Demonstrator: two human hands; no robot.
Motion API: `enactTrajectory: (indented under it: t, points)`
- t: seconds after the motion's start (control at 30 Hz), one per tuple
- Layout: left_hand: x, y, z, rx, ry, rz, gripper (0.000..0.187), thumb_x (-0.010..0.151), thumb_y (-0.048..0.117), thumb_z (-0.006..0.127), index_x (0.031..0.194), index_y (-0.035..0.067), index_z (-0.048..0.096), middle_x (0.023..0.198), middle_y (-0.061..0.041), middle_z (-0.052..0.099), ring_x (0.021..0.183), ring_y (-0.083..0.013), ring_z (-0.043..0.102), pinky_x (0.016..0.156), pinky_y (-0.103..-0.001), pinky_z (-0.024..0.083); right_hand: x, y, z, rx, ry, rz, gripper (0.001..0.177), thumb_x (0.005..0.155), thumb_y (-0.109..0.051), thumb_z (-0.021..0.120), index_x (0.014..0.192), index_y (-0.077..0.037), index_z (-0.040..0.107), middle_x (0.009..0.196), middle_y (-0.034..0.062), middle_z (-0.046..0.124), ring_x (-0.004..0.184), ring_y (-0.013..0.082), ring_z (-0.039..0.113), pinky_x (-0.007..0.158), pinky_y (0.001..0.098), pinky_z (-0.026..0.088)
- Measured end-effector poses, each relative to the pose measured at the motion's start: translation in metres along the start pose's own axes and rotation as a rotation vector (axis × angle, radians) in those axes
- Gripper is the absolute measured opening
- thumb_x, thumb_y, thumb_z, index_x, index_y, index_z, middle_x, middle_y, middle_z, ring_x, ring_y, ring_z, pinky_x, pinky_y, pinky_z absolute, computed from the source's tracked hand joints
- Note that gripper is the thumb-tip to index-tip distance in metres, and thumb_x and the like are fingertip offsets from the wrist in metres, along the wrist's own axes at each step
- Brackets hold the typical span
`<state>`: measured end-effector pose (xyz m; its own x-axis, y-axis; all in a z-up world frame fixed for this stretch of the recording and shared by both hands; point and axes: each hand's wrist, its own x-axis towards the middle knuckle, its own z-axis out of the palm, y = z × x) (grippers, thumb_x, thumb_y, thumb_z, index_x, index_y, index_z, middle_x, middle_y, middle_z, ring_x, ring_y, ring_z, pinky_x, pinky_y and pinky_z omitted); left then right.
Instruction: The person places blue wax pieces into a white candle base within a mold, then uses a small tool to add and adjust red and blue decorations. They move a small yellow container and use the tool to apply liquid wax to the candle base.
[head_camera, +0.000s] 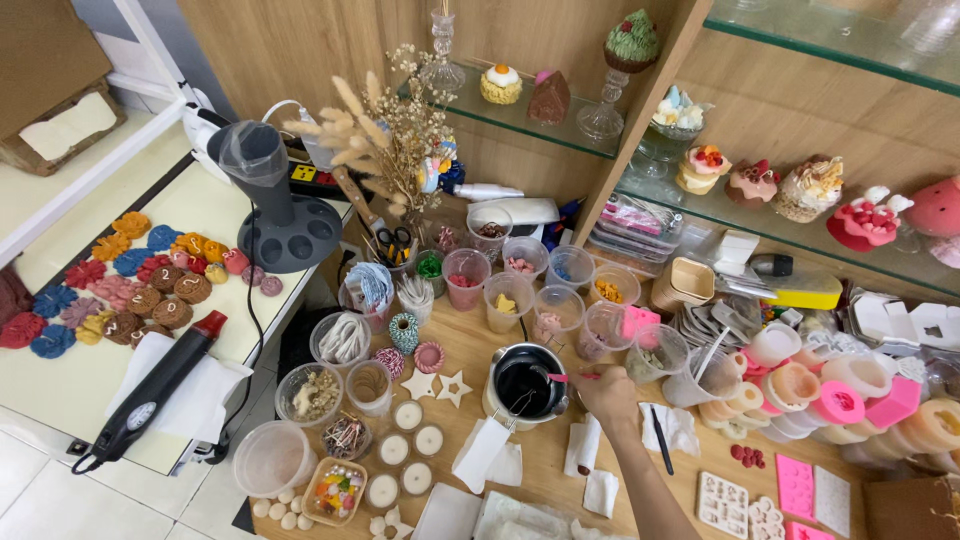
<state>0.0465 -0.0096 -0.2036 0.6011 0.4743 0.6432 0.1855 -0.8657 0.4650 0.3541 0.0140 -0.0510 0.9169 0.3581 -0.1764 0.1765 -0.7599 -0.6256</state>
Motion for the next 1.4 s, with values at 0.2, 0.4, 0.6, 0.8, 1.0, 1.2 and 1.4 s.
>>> enactTrajectory:
  t: [0.2, 0.4, 0.6, 0.8, 1.0, 1.2, 1.4]
  points:
    - [-0.004, -0.010, 0.004, 0.026, 0.048, 0.038, 0.020, 0.076, 0.039, 0.076, 0.094, 0.034, 0.081, 0.074, 0.011, 0.059, 0.078, -0.0114, 0.058, 0.063, -0.037, 0.043, -0.005, -0.017, -0.014, -0.185, 0.057, 0.057, 0.032, 0.073, -0.045, 0.086, 0.097, -0.024, 0.086, 0.097, 0.0174, 0.077, 0.092, 0.0342, 0.075, 0.082, 0.0428, 0.058]
    - [-0.014, 0.005, -0.006, 0.036, 0.073, 0.053, 0.015, 0.070, 0.039, 0.077, 0.084, 0.036, 0.083, 0.065, 0.014, 0.060, 0.069, -0.0085, 0.060, 0.054, -0.034, 0.043, -0.007, -0.010, -0.023, -0.217, 0.104, 0.035, 0.031, 0.074, -0.045, 0.085, 0.098, -0.026, 0.084, 0.093, 0.0160, 0.077, 0.088, 0.0346, 0.075, 0.077, 0.0443, 0.059]
    - [0.007, 0.024, -0.058, -0.106, -0.331, -0.142, 0.035, 0.073, 0.038, 0.079, 0.108, 0.036, 0.083, 0.093, 0.011, 0.065, 0.099, -0.0106, 0.062, 0.090, -0.041, 0.047, -0.014, 0.013, -0.048, -0.058, 0.149, -0.097, 0.032, 0.080, -0.039, 0.083, 0.100, -0.013, 0.082, 0.082, 0.0153, 0.075, 0.073, 0.0288, 0.073, 0.069, 0.0402, 0.055]
    - [0.076, 0.030, -0.128, -0.285, -0.881, -0.257, 0.082, 0.068, 0.024, 0.083, 0.145, 0.022, 0.054, 0.125, -0.007, 0.047, 0.129, -0.0282, 0.036, 0.109, -0.051, 0.026, -0.104, 0.062, -0.082, 0.434, 0.091, -0.143, 0.023, 0.092, -0.022, 0.077, 0.102, -0.002, 0.081, 0.071, -0.0019, 0.064, 0.061, 0.0036, 0.049, 0.053, 0.0224, 0.039]
    - [0.093, 0.055, -0.132, -0.239, -0.636, -0.326, 0.079, 0.064, 0.023, 0.087, 0.138, 0.019, 0.058, 0.133, -0.007, 0.049, 0.127, -0.0323, 0.037, 0.104, -0.053, 0.027, -0.231, 0.134, -0.055, 0.638, 0.095, 0.078, 0.021, 0.091, -0.014, 0.071, 0.105, 0.001, 0.078, 0.089, 0.0034, 0.076, 0.080, 0.0094, 0.066, 0.073, 0.0238, 0.053]
    - [0.097, 0.056, -0.145, -0.301, -0.669, -0.337, 0.092, 0.068, 0.024, 0.087, 0.148, 0.011, 0.043, 0.134, -0.012, 0.045, 0.129, -0.0335, 0.037, 0.107, -0.052, 0.026, -0.281, 0.147, -0.034, 0.560, 0.110, -0.033, 0.014, 0.087, -0.003, 0.073, 0.099, 0.003, 0.077, 0.096, 0.0097, 0.073, 0.085, 0.0127, 0.071, 0.082, 0.0281, 0.061]
    - [0.101, 0.056, -0.159, -0.272, -0.697, -0.387, 0.088, 0.070, 0.026, 0.087, 0.146, 0.013, 0.044, 0.137, -0.007, 0.049, 0.131, -0.0292, 0.039, 0.107, -0.049, 0.028, -0.280, 0.110, -0.051, 0.350, 0.093, -0.060, 0.015, 0.086, -0.006, 0.074, 0.100, 0.001, 0.077, 0.091, 0.0075, 0.074, 0.078, 0.0143, 0.073, 0.074, 0.0273, 0.059]
